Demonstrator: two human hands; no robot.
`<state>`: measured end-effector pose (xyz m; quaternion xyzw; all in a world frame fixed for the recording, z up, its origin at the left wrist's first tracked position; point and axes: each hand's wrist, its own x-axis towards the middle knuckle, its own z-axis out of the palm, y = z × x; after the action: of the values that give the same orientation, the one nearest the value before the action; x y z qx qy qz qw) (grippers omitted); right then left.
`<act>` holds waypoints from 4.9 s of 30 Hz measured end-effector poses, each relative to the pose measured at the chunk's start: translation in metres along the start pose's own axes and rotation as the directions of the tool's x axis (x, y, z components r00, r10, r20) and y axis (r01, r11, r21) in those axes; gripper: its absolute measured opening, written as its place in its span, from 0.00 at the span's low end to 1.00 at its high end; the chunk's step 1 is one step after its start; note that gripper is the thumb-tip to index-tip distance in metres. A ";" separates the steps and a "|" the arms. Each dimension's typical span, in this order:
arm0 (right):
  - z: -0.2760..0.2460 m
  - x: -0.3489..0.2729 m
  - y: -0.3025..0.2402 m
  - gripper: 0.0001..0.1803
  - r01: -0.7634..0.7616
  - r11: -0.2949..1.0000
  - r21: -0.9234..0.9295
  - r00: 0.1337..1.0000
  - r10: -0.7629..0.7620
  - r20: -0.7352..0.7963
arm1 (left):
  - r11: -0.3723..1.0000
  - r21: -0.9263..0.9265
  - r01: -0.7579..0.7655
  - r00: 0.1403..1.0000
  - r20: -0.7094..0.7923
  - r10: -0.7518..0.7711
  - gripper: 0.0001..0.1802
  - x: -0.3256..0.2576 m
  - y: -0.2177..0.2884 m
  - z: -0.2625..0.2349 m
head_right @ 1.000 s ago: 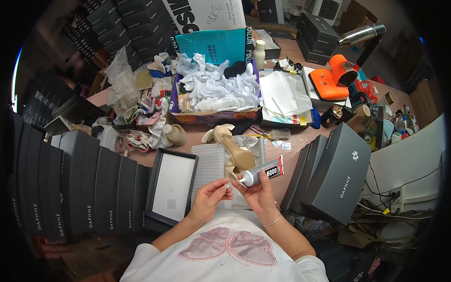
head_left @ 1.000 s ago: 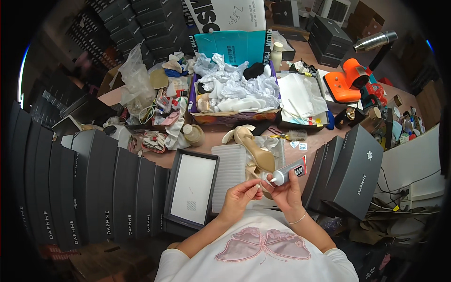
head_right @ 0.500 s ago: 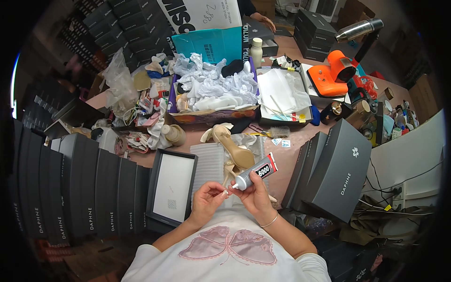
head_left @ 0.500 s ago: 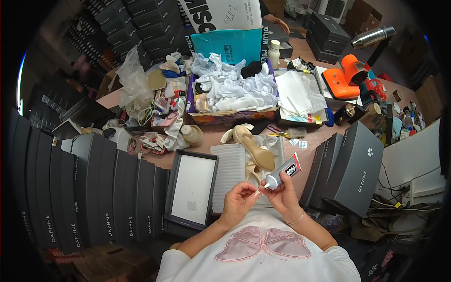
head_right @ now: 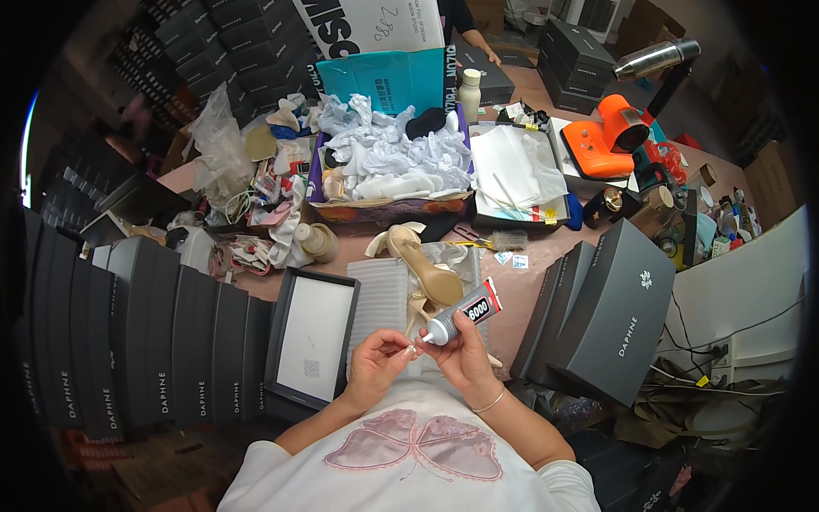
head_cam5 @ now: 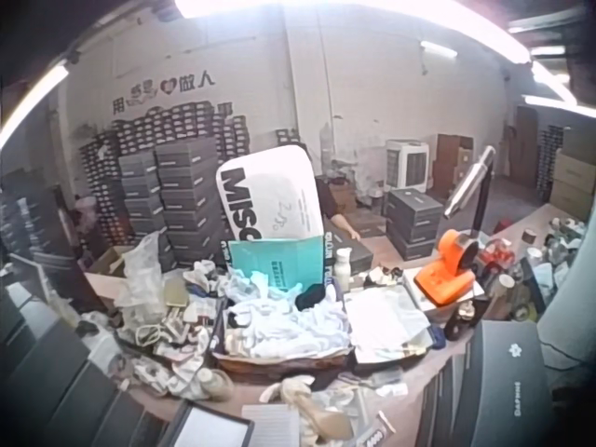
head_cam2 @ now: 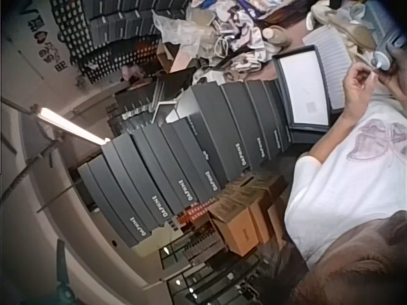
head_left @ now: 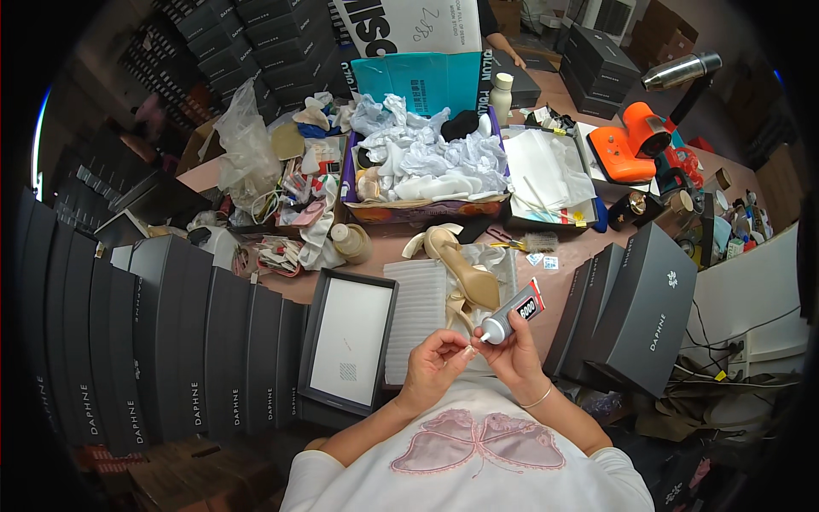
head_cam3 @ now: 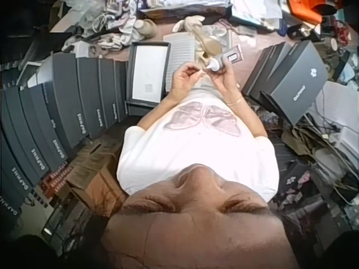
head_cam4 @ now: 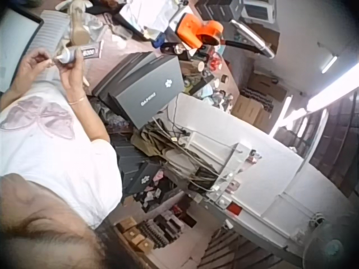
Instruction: The recorder applies glue to high-heeled shoes, inspects them, and packs them into a box with protective materials.
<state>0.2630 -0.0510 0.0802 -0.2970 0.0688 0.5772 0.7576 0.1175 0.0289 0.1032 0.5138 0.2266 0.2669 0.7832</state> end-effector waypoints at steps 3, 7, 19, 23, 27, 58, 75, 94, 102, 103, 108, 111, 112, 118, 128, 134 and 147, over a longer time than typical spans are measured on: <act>-0.001 -0.001 0.000 0.18 0.006 1.000 -0.007 1.000 -0.006 0.000 | 1.000 -0.009 0.011 1.000 0.003 -0.011 0.08 0.001 0.003 0.002; -0.002 -0.002 -0.003 0.18 0.026 0.999 -0.026 1.000 -0.025 0.010 | 0.999 -0.009 0.037 0.999 -0.006 -0.037 0.07 0.001 0.002 0.004; 0.016 0.000 0.001 0.13 0.281 0.872 -0.402 0.960 -0.261 0.103 | 0.889 0.454 -0.063 0.993 -0.064 0.103 0.08 -0.007 0.005 -0.005; 0.050 0.024 0.009 0.11 0.174 0.826 -0.536 0.979 -0.088 0.183 | 0.926 0.372 -0.067 0.946 -0.272 0.178 0.08 -0.011 -0.001 -0.024; 0.081 0.105 0.015 0.17 0.140 0.619 -0.773 0.942 0.158 0.297 | 0.950 0.168 -0.262 0.826 -0.470 0.311 0.27 -0.015 -0.012 -0.053; -0.038 0.115 -0.015 0.24 0.247 -0.552 -0.796 0.867 -0.242 0.436 | 0.273 0.923 0.270 0.808 -0.372 0.456 0.24 -0.044 -0.002 -0.211; -0.024 -0.034 -0.018 0.21 0.402 -0.203 -0.893 0.908 0.217 0.359 | 0.739 -0.537 0.407 0.897 0.081 -0.434 0.25 -0.034 -0.087 -0.018; -0.066 0.098 0.004 0.40 0.270 0.421 -0.866 0.963 -0.130 0.237 | 0.813 -0.431 0.392 0.885 -0.064 -0.461 0.29 -0.032 -0.144 -0.050; -0.013 0.070 -0.081 0.39 0.464 -0.007 -0.886 0.763 -0.504 0.404 | 0.933 -0.272 0.234 0.972 0.073 -0.223 0.28 -0.033 -0.093 -0.033; -0.008 0.071 -0.087 0.37 0.456 -0.139 -0.879 0.697 -0.558 0.450 | 0.942 -0.263 0.211 0.978 0.054 -0.203 0.27 -0.035 -0.090 -0.035; -0.058 0.094 -0.103 0.36 0.090 -0.338 -0.937 0.498 -0.799 0.336 | 0.963 -0.239 0.128 0.988 -0.049 -0.144 0.18 -0.037 -0.080 -0.033; -0.087 0.114 -0.106 0.36 0.033 -0.153 -0.988 0.524 -0.839 0.147 | 0.967 -0.207 0.149 0.984 -0.066 -0.166 0.18 -0.040 -0.077 -0.035; -0.087 0.120 -0.103 0.36 0.007 -0.108 -0.994 0.518 -0.850 0.096 | 0.966 -0.207 0.157 0.982 -0.074 -0.175 0.18 -0.042 -0.078 -0.036; -0.101 0.150 -0.107 0.30 -0.129 -0.099 -0.987 0.479 -0.877 0.026 | 0.976 -0.118 0.181 0.974 -0.115 -0.194 0.17 -0.055 -0.076 -0.037; -0.119 0.182 -0.098 0.41 -0.235 -0.236 -0.943 0.564 -0.823 0.066 | 0.968 -0.188 0.169 0.965 -0.170 -0.201 0.22 -0.059 -0.077 -0.040; -0.107 0.178 -0.077 0.26 -0.182 -0.396 -0.900 0.629 -0.750 0.203 | 0.970 -0.164 0.181 0.968 -0.147 -0.205 0.22 -0.057 -0.078 -0.036; -0.041 -0.021 -0.043 0.18 -0.119 0.731 -0.672 0.927 0.324 0.187 | 0.876 0.481 -0.040 0.984 -0.131 0.117 0.25 -0.026 -0.001 -0.010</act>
<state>0.3055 -0.0971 0.0723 -0.4418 -0.2125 0.6891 0.5336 0.0924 0.0185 0.1005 0.6769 0.3246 0.2740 0.6011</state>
